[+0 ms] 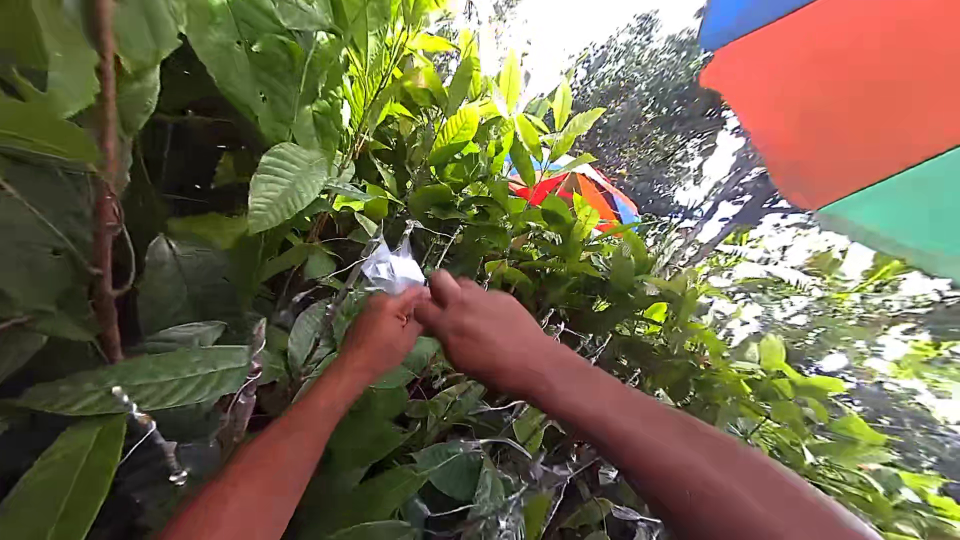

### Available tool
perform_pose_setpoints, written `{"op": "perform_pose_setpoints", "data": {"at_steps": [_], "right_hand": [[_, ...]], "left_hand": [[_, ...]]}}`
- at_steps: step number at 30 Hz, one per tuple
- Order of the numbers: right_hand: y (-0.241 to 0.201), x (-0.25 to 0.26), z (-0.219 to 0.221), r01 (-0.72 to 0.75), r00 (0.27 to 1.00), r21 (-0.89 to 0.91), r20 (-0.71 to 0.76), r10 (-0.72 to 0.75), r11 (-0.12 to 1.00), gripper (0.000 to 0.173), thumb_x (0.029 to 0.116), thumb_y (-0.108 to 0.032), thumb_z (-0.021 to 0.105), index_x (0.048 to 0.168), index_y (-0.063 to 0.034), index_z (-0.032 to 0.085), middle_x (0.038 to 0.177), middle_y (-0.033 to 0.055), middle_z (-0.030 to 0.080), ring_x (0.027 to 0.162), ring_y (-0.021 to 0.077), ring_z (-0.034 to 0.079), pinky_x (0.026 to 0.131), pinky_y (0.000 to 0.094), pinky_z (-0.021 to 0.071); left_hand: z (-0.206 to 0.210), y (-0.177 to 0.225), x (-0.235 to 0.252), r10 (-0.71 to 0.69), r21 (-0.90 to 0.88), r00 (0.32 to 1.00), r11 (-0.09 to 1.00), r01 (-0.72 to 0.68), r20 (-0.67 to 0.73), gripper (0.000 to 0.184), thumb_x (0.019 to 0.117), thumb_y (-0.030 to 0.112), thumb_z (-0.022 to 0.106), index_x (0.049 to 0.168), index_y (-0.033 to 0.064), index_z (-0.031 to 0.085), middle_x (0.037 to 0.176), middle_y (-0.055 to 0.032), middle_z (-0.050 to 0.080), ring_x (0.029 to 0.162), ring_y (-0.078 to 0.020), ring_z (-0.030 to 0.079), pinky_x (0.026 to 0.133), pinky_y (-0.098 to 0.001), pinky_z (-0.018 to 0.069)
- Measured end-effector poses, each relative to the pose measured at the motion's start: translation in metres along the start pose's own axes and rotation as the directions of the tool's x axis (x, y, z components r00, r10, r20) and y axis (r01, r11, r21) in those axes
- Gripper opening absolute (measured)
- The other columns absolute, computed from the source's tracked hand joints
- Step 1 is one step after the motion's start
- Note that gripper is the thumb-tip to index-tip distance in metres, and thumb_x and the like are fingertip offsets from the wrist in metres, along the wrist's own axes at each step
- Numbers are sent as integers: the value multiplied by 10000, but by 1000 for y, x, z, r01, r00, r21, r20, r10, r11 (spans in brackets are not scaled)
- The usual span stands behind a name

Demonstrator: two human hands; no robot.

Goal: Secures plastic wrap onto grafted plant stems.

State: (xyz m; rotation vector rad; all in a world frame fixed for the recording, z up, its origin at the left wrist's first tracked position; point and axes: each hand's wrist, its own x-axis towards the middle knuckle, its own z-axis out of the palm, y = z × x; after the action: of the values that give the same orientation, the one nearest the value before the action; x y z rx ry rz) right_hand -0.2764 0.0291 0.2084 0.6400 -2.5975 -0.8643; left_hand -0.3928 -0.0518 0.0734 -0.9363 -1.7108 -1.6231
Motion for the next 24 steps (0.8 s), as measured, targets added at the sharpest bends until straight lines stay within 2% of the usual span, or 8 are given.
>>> {"op": "perform_pose_setpoints", "data": {"at_steps": [5,9,12,15,17,20,22,24], "right_hand": [[59,29,36,-122,993,164,20,120,979,201,1053,-211,552,1122,-123,720,1104,150,672,955,367,682,777,603,564],[-16,1,46,99,947,227,278,-162,969,226,1024,-80,510,1170,-11,668,1073,226,697,980,449,686,782,652,532],[-58,-2,11,223,886,180,373,-277,958,193,1017,-63,536,1158,13,644,1007,235,676,919,445,682,718,616,536],[-17,33,-14,146,989,118,-11,-146,982,187,989,-84,597,1135,-60,710,1007,175,709,917,389,706,731,604,568],[31,54,1,13,962,254,-267,57,967,171,996,-162,619,1035,-69,758,1002,121,733,948,305,703,821,541,567],[51,52,30,-204,957,759,22,289,618,243,1016,-244,647,957,-16,708,798,66,662,698,146,621,661,356,543],[44,43,43,-271,954,907,209,214,323,226,1047,-216,597,947,-24,661,742,20,651,632,69,612,596,231,526],[42,36,48,-257,963,941,231,137,219,174,1060,-177,560,1000,-32,636,805,12,662,713,66,635,670,231,542]], "left_hand": [[-7,-5,2,-38,-233,999,972,31,-24,192,987,210,673,1088,50,708,899,-34,702,644,-84,604,611,-297,542],[-20,-5,8,-147,-363,979,928,86,-143,117,963,126,691,1046,43,693,886,-11,680,675,-59,584,639,-259,515],[-11,-8,8,-62,-348,992,937,22,-106,125,958,132,684,1041,40,699,924,-13,691,746,-47,627,705,-257,553],[2,-12,-1,4,-354,998,935,-25,-59,154,915,125,693,1037,32,688,896,9,689,779,-15,641,746,-244,567],[2,-14,0,5,-423,999,906,-18,-32,253,929,103,712,1158,21,645,906,-12,666,720,-35,609,695,-237,553],[-9,-19,3,-7,-533,997,846,-33,-73,506,893,34,732,1356,53,529,880,-5,657,713,-66,622,678,-253,562],[-13,-21,2,16,-541,991,837,-85,-130,344,897,20,733,1230,22,648,981,-17,716,796,-67,676,732,-255,596],[-15,-22,1,26,-499,985,859,-110,-173,174,920,41,717,1092,21,707,991,-11,724,807,-49,669,731,-240,582]]}}
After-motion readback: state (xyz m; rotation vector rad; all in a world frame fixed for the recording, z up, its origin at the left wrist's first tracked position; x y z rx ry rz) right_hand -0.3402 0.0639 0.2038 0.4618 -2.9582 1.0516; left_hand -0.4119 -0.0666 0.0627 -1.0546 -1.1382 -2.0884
